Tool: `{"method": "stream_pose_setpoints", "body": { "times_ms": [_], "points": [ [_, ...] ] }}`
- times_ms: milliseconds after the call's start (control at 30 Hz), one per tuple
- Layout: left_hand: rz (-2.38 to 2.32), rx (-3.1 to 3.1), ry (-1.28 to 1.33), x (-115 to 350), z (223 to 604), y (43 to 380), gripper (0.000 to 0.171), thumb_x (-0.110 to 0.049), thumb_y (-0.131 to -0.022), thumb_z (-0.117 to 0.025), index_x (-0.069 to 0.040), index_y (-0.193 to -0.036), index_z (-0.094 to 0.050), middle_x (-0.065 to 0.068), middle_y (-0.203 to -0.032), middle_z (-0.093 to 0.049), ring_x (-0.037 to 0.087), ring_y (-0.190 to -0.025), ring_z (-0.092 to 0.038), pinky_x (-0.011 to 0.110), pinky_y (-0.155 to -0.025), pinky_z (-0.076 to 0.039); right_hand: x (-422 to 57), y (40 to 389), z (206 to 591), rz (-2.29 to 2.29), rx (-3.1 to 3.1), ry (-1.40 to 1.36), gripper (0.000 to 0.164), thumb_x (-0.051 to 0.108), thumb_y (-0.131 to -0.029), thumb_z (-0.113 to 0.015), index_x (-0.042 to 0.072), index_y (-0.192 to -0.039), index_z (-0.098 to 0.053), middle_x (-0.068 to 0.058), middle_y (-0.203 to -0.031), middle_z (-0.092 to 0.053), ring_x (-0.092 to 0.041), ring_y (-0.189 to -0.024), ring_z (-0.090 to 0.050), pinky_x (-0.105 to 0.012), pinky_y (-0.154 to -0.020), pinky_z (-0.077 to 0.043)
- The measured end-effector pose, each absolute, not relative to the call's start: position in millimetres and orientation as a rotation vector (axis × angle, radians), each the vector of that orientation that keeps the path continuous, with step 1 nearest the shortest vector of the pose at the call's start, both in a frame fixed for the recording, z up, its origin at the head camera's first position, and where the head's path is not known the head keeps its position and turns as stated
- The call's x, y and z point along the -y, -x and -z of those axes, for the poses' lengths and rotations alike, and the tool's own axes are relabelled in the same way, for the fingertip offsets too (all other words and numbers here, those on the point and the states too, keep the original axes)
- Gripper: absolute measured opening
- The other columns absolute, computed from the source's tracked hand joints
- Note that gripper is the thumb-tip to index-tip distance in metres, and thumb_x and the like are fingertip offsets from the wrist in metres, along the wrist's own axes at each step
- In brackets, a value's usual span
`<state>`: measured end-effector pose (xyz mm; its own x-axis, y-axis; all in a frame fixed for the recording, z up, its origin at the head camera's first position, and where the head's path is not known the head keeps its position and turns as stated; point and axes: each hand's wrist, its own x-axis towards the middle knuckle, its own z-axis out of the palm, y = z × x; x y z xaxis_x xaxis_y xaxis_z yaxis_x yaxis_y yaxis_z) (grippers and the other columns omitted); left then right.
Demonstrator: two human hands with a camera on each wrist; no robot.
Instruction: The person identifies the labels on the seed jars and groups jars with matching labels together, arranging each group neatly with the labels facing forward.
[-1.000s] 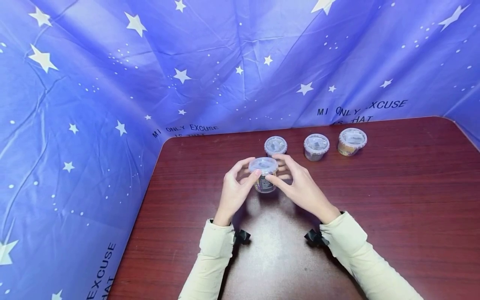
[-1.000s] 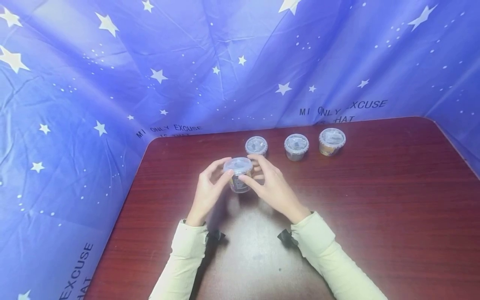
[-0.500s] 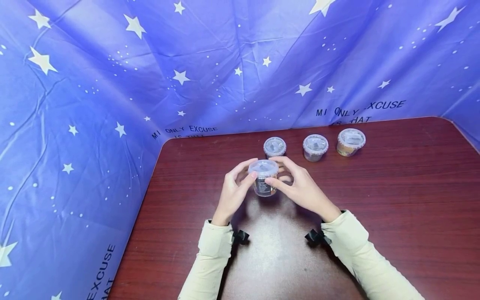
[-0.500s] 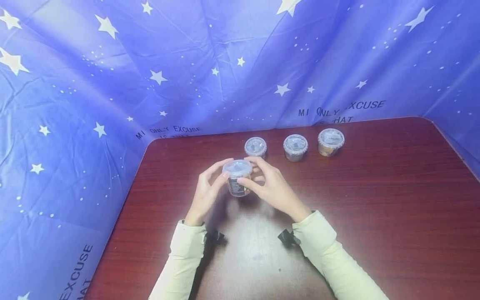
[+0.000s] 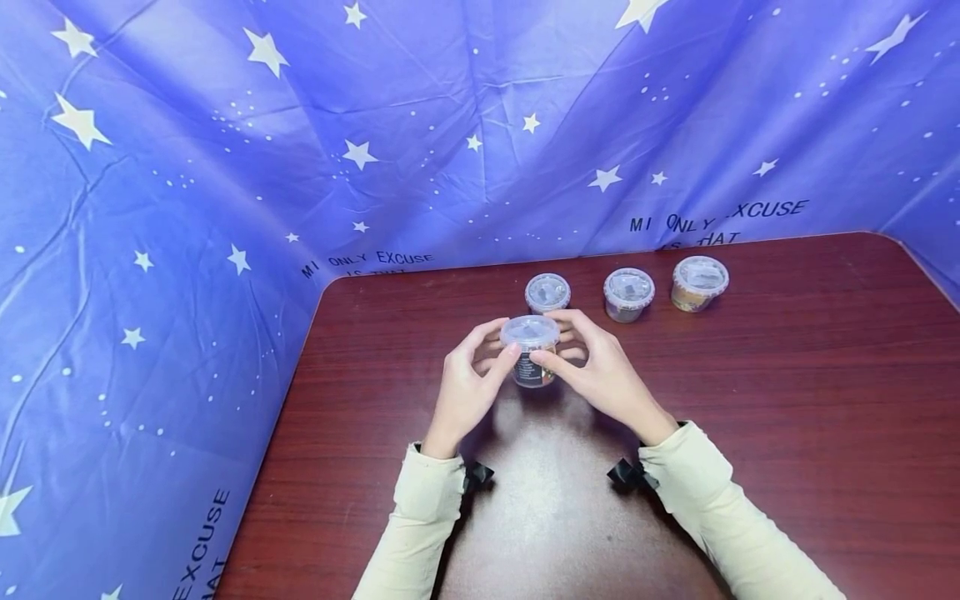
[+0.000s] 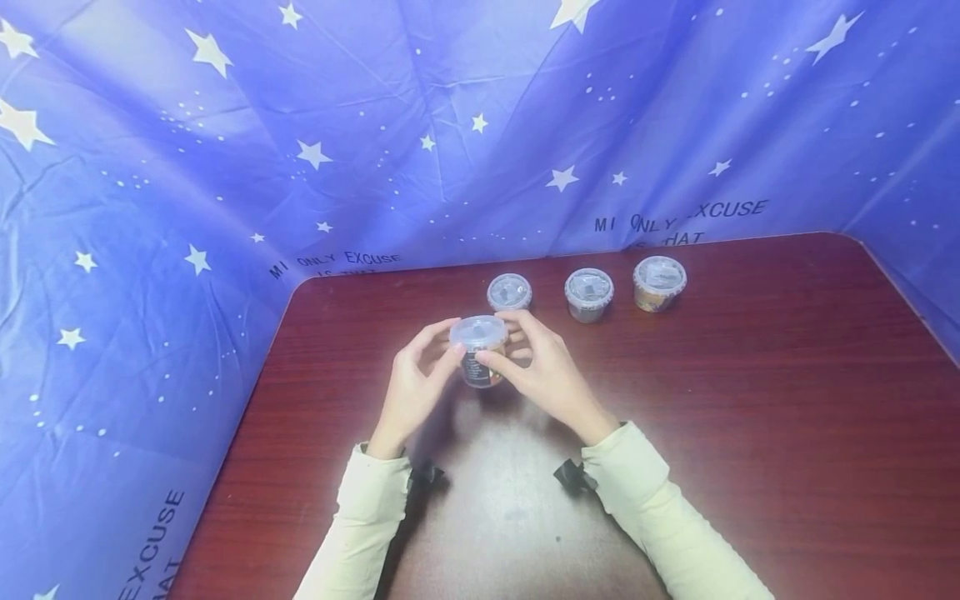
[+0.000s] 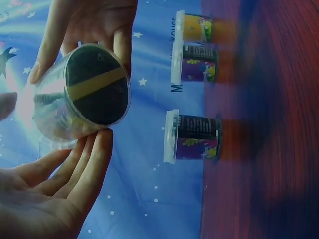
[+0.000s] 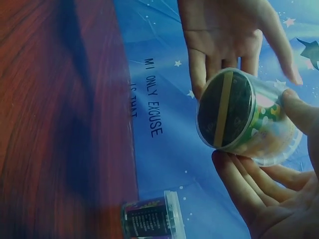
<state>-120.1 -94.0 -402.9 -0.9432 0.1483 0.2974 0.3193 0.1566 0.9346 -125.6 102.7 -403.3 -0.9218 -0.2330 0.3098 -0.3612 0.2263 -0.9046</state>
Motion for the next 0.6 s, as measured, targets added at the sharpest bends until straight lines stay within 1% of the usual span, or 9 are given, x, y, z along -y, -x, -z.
{"method": "stream_pose_setpoints", "body": {
  "times_ms": [100, 200, 400, 500, 600],
  "points": [
    [1.894, 2.277, 0.470, 91.5, 401.7, 119.2, 0.044, -0.017, -0.092, -0.071, -0.007, -0.133, -0.060, 0.014, -0.117, -0.067, 0.026, -0.102, -0.068, 0.038, -0.082, -0.060, -101.4, 124.5, 402.6, -1.797, 2.358, -0.558, 0.050, 0.017, -0.087, -0.078, 0.009, -0.130, -0.056, -0.008, -0.112, -0.068, -0.017, -0.095, -0.067, -0.025, -0.080, -0.058],
    [1.898, 2.268, 0.451, 90.2, 401.7, 118.9, 0.044, -0.016, -0.091, -0.073, -0.007, -0.132, -0.061, 0.013, -0.116, -0.068, 0.029, -0.100, -0.069, 0.037, -0.082, -0.060, -100.7, 123.4, 401.7, -1.798, 2.351, -0.550, 0.050, 0.018, -0.085, -0.079, 0.010, -0.129, -0.057, -0.006, -0.112, -0.068, -0.016, -0.096, -0.067, -0.026, -0.081, -0.058],
    [1.924, 2.265, 0.444, 91.1, 400.9, 118.4, 0.043, -0.018, -0.092, -0.071, -0.007, -0.132, -0.061, 0.014, -0.113, -0.068, 0.035, -0.095, -0.069, 0.040, -0.082, -0.060, -101.6, 122.1, 399.7, -1.814, 2.351, -0.558, 0.049, 0.017, -0.085, -0.079, 0.009, -0.129, -0.057, -0.007, -0.112, -0.069, -0.017, -0.096, -0.067, -0.026, -0.083, -0.058],
    [1.938, 2.269, 0.449, 92.9, 401.3, 119.1, 0.043, -0.017, -0.093, -0.070, -0.007, -0.133, -0.061, 0.015, -0.113, -0.068, 0.034, -0.095, -0.069, 0.040, -0.081, -0.060, -102.5, 121.5, 398.8, -1.822, 2.348, -0.572, 0.049, 0.014, -0.086, -0.078, 0.007, -0.129, -0.057, -0.009, -0.113, -0.068, -0.020, -0.097, -0.067, -0.025, -0.083, -0.058],
    [1.966, 2.268, 0.452, 95.2, 401.7, 119.8, 0.042, -0.015, -0.094, -0.068, -0.004, -0.134, -0.060, 0.017, -0.113, -0.068, 0.029, -0.096, -0.070, 0.034, -0.080, -0.060, -103.5, 120.7, 397.3, -1.836, 2.350, -0.588, 0.046, 0.012, -0.089, -0.075, 0.005, -0.130, -0.056, -0.013, -0.114, -0.067, -0.023, -0.098, -0.067, -0.025, -0.082, -0.058]
  ]
}}
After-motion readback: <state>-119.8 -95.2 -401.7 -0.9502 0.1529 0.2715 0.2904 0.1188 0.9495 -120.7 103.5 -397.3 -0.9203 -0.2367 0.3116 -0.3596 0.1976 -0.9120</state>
